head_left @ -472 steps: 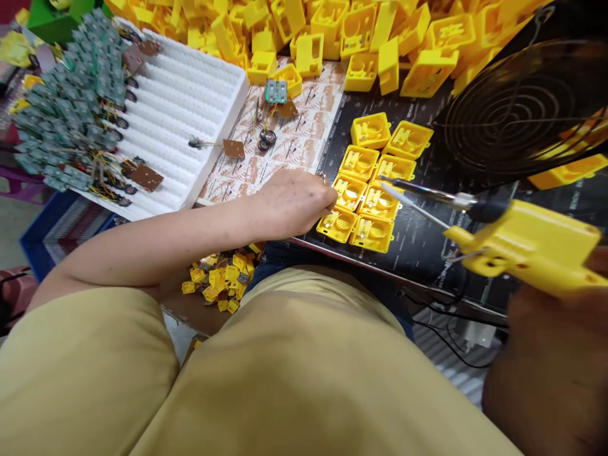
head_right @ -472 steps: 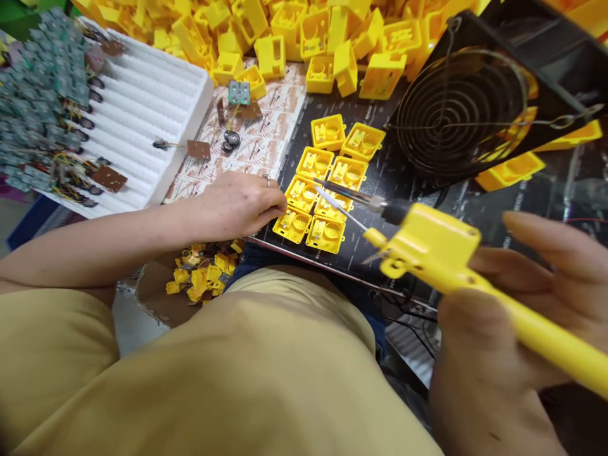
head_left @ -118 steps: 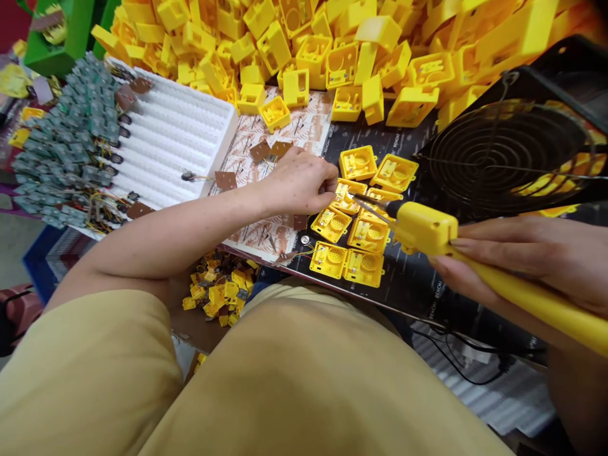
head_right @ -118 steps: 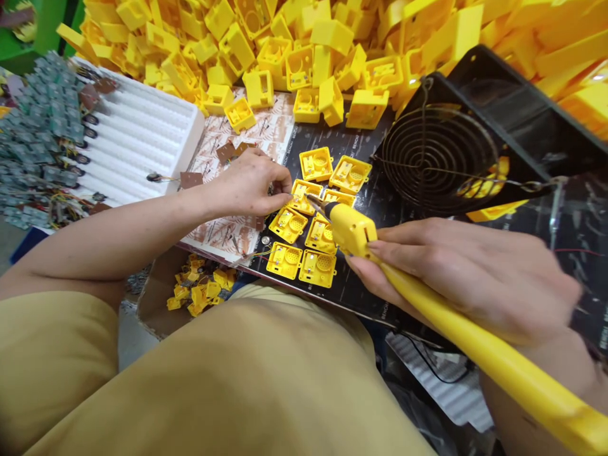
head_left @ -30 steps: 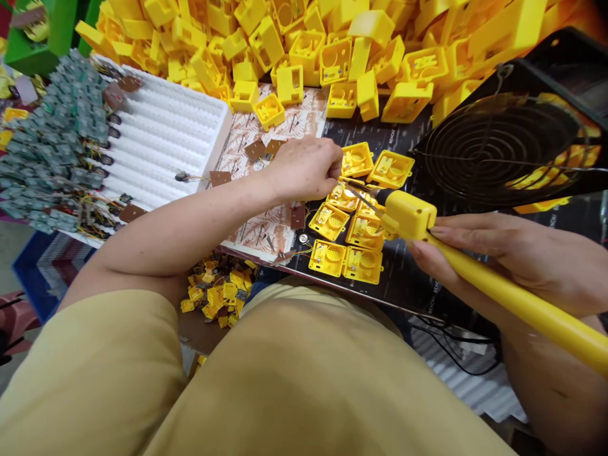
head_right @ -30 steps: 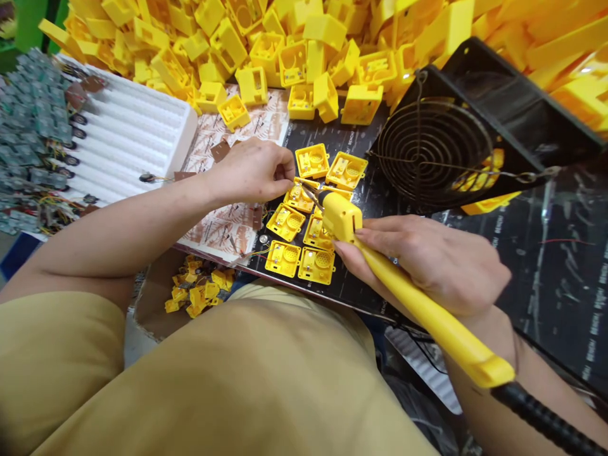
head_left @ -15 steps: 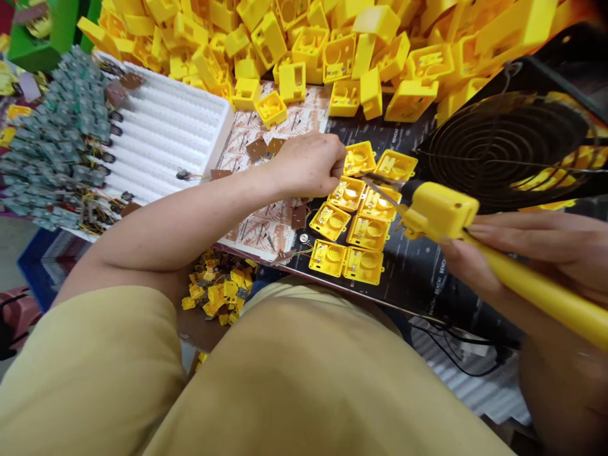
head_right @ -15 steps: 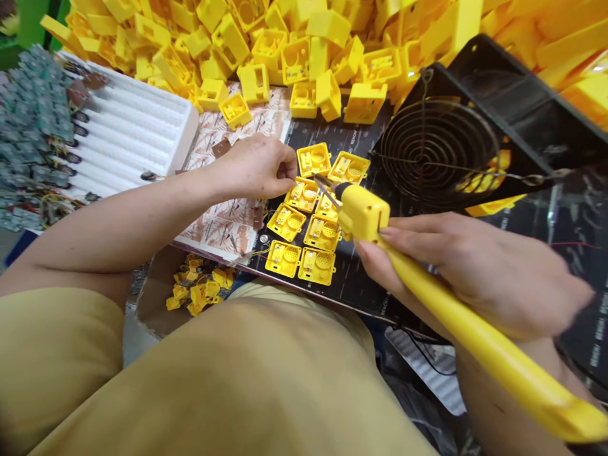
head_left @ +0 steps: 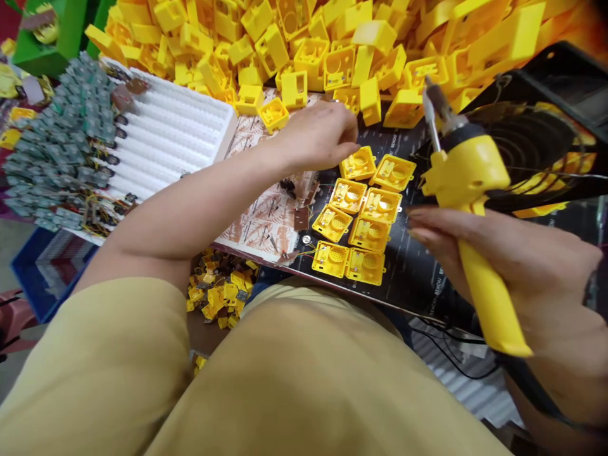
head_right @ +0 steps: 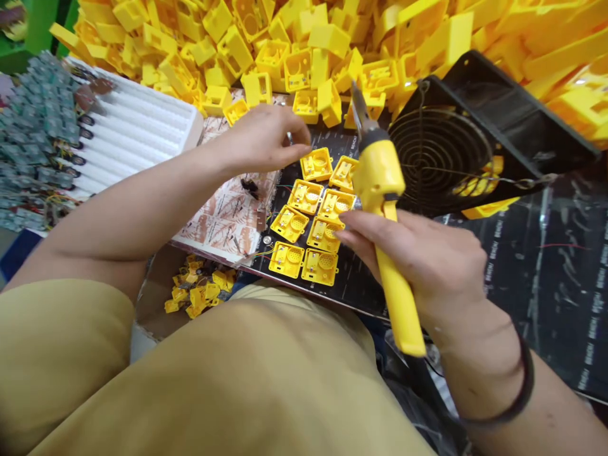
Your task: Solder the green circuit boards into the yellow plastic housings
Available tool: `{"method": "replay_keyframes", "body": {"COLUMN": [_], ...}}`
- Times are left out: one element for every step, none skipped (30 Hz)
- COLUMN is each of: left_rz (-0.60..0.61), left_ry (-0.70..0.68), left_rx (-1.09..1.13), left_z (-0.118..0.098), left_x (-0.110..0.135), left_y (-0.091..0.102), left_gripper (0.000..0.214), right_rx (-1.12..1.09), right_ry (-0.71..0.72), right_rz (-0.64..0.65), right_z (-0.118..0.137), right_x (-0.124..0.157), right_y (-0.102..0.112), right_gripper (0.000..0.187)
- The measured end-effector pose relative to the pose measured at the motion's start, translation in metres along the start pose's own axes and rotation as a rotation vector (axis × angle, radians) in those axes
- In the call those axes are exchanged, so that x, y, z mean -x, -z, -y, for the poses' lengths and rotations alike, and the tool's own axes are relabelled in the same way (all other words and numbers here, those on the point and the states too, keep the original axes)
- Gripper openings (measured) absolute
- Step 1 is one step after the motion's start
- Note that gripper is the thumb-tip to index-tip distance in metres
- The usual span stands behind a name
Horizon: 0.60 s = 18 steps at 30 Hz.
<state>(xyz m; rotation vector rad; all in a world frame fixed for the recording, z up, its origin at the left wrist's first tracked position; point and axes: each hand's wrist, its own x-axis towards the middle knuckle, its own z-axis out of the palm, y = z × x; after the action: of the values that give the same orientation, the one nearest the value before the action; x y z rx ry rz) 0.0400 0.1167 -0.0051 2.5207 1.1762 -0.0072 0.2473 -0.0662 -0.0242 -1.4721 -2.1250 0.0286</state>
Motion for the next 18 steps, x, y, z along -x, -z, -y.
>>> {"method": "replay_keyframes", "body": {"left_rz": [0.004,0.029,0.066,0.105,0.135,0.149,0.145,0.119,0.078,0.037,0.006,-0.003,0.012,0.031,0.043,0.047,0.042,0.031], "left_ry": [-0.014,-0.034,-0.058,-0.085,-0.111,-0.127,-0.13,-0.112,-0.076,-0.032,0.007,0.027,0.017,-0.021,-0.078,-0.14,-0.197,-0.242], "left_rx": [0.003,0.015,0.034,0.058,0.081,0.097,0.099,0.086,0.059,0.024,-0.019,-0.07,-0.127,-0.184,-0.232,-0.273,-0.302,-0.32], "left_z": [0.002,0.004,0.006,0.008,0.011,0.014,0.018,0.023,0.029,0.036,0.044,0.053,0.062,0.07,0.077,0.084,0.089,0.093], "left_x": [-0.007,-0.013,-0.018,-0.021,-0.021,-0.02,-0.015,-0.009,-0.001,0.008,0.019,0.029,0.039,0.048,0.056,0.062,0.066,0.068], "left_y": [-0.004,-0.008,-0.011,-0.012,-0.011,-0.007,-0.001,0.008,0.017,0.025,0.033,0.038,0.041,0.04,0.037,0.032,0.025,0.019], "left_gripper": [0.026,0.026,0.025,0.025,0.024,0.023,0.023,0.022,0.022,0.024,0.026,0.028,0.031,0.035,0.039,0.042,0.043,0.041], "right_rx": [0.012,0.035,0.086,0.145,0.202,0.25,0.283,0.306,0.327,0.34,0.342,0.337,0.327,0.312,0.294,0.273,0.251,0.229], "right_ry": [0.059,0.122,0.176,0.201,0.206,0.191,0.173,0.162,0.157,0.16,0.175,0.195,0.216,0.236,0.253,0.264,0.264,0.253], "right_rz": [-0.026,-0.057,-0.069,-0.054,-0.027,0.013,0.046,0.07,0.09,0.108,0.124,0.136,0.147,0.153,0.155,0.147,0.126,0.094], "right_z": [-0.003,-0.007,-0.012,-0.017,-0.022,-0.026,-0.03,-0.033,-0.035,-0.037,-0.039,-0.041,-0.043,-0.044,-0.046,-0.047,-0.047,-0.046], "right_x": [-0.008,-0.016,-0.023,-0.03,-0.037,-0.042,-0.046,-0.049,-0.052,-0.053,-0.054,-0.055,-0.056,-0.056,-0.056,-0.056,-0.056,-0.056], "right_y": [-0.007,-0.014,-0.021,-0.028,-0.034,-0.04,-0.045,-0.049,-0.051,-0.053,-0.055,-0.055,-0.056,-0.055,-0.055,-0.055,-0.055,-0.056], "right_gripper": [0.018,0.016,0.016,0.019,0.024,0.028,0.031,0.031,0.031,0.031,0.032,0.033,0.034,0.034,0.034,0.034,0.033,0.032]}}
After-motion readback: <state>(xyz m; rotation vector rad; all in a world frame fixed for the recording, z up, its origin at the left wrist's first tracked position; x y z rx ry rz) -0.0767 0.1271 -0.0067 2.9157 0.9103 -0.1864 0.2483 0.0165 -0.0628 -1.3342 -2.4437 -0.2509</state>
